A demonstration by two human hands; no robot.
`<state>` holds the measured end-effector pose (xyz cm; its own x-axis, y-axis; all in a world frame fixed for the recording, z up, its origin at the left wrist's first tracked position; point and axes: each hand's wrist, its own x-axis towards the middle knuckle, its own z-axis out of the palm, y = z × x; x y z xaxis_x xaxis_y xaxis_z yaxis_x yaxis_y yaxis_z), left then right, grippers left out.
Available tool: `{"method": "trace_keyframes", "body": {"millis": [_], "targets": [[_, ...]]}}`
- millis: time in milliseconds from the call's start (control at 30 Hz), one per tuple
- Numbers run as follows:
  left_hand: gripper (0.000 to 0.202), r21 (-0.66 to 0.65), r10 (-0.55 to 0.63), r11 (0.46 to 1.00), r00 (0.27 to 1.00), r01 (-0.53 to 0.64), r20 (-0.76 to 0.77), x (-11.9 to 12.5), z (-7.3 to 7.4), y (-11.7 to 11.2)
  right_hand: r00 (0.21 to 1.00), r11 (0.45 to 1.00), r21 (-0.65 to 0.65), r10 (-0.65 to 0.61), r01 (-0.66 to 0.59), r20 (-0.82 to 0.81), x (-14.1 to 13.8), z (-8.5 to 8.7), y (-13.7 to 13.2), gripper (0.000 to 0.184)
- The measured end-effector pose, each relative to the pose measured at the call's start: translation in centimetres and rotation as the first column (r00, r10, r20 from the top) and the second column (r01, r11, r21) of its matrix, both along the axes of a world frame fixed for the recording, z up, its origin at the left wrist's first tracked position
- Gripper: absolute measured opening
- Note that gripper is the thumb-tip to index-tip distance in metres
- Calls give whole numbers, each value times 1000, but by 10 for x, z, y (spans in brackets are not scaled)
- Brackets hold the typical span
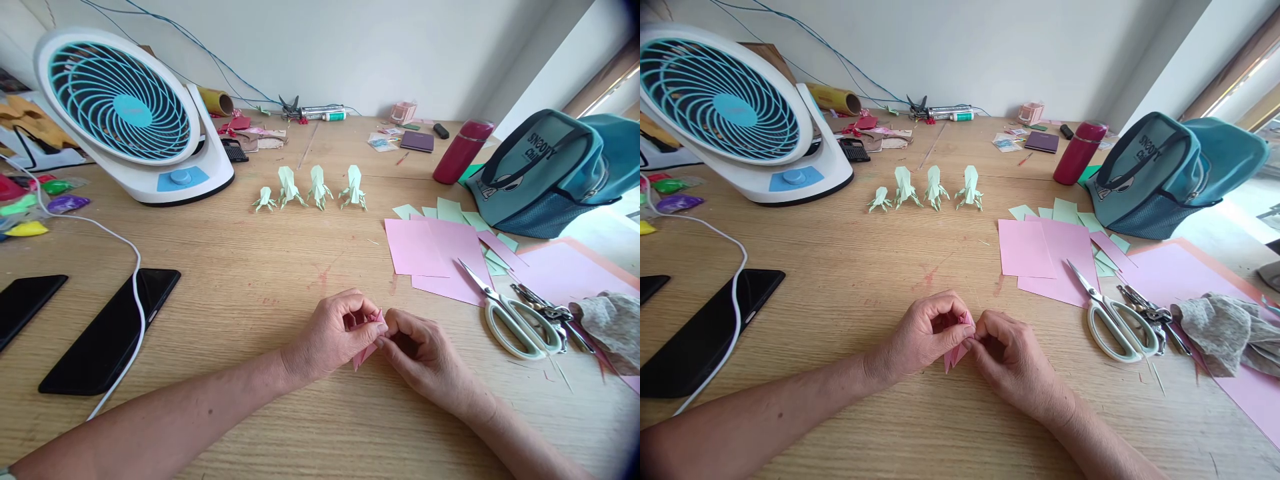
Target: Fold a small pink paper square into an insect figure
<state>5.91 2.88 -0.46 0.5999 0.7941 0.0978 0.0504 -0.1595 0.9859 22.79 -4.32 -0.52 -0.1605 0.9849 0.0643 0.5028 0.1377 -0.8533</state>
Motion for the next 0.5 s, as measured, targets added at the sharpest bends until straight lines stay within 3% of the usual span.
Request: {"method": "trace_keyframes", "body": {"millis": [233,500], "targets": [[11,61,20,998,1000,-20,-7,-1,6,-2,999,999,22,34,-33,-11,-1,1,0,21],[16,-69,63,996,995,-58,71,-3,10,11,994,994,10,113,-113,-4,1,4,-3,21]]}}
